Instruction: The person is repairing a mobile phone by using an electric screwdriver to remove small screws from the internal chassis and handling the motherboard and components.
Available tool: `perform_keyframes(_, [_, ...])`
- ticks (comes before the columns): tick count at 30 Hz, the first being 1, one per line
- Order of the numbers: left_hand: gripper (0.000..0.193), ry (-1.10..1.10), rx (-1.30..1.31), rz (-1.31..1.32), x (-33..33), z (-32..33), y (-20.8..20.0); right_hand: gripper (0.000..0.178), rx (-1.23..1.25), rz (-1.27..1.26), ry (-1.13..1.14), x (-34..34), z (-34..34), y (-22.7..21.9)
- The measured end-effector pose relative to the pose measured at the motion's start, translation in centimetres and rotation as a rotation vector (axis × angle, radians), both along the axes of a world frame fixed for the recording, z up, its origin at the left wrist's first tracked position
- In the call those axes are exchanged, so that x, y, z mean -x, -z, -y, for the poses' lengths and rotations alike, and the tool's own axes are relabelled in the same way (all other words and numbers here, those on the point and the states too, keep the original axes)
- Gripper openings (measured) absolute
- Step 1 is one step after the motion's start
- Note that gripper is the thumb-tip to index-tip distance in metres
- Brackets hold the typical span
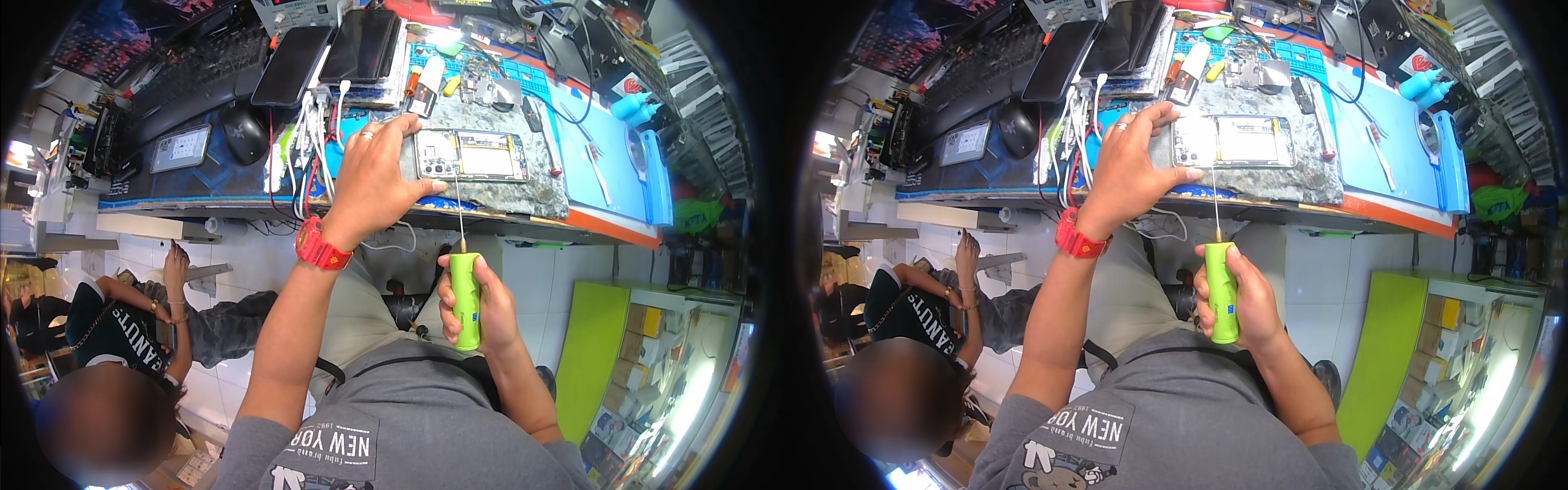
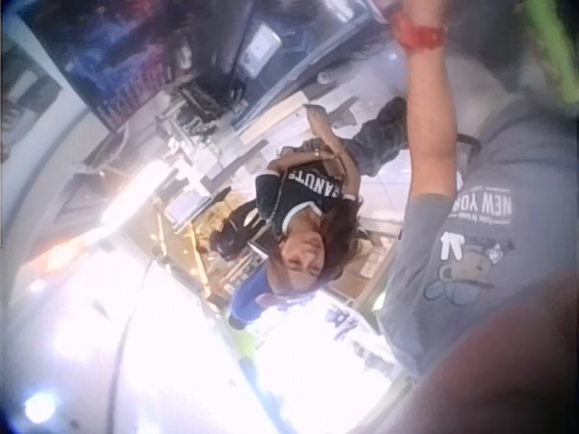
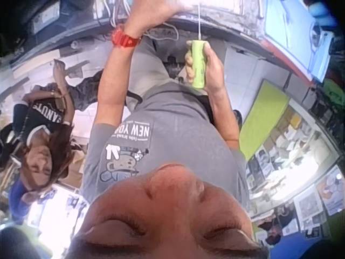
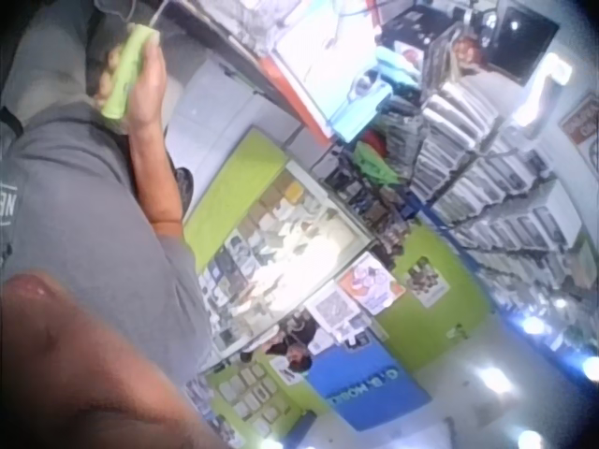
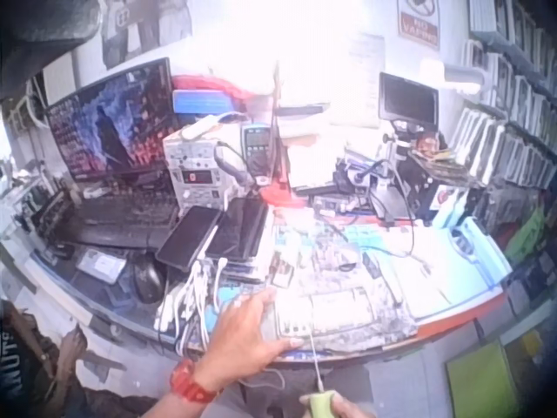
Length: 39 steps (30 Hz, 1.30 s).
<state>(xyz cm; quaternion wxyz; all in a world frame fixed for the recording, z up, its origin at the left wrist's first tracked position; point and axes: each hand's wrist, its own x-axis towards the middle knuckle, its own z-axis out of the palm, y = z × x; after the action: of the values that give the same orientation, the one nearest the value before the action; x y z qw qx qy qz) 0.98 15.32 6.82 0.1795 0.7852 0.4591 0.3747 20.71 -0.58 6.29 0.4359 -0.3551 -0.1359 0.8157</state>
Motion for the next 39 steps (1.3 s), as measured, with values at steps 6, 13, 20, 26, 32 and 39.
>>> perform_keyframes(6, [0.089, -0.010, -0.003, -0.045, 0.11, 0.06, -0.10, 0.057, 0.005, 0.042, 0.011, -0.02, 0.12, -0.03])
perform_keyframes(13, [0.089, -0.005, -0.005, -0.042, 0.09, 0.04, -0.05, 0.058, -0.004, 0.036, 0.021, -0.37, 0.23, 0.41])
perform_keyframes(20, [0.088, -0.006, -0.006, -0.042, 0.12, 0.11, -0.11, 0.057, 0.001, 0.036, 0.034, -0.59, 0.35, 0.37])
perform_keyframes(26, [0.088, -0.009, 0.001, -0.051, 0.11, 0.10, -0.14, 0.051, -0.031, -0.014, 0.043, -1.00, 0.35, 0.72])
perform_keyframes(32, [0.088, 0.002, 0.020, -0.041, -0.08, 0.04, -0.48, 0.048, -0.060, 0.145, 0.010, -0.39, 0.40, 0.44])
perform_keyframes(39, [0.088, 0.003, 0.045, -0.032, -0.30, 0.12, -0.67, 0.044, -0.064, 0.161, 0.009, -0.59, 0.12, 0.39])
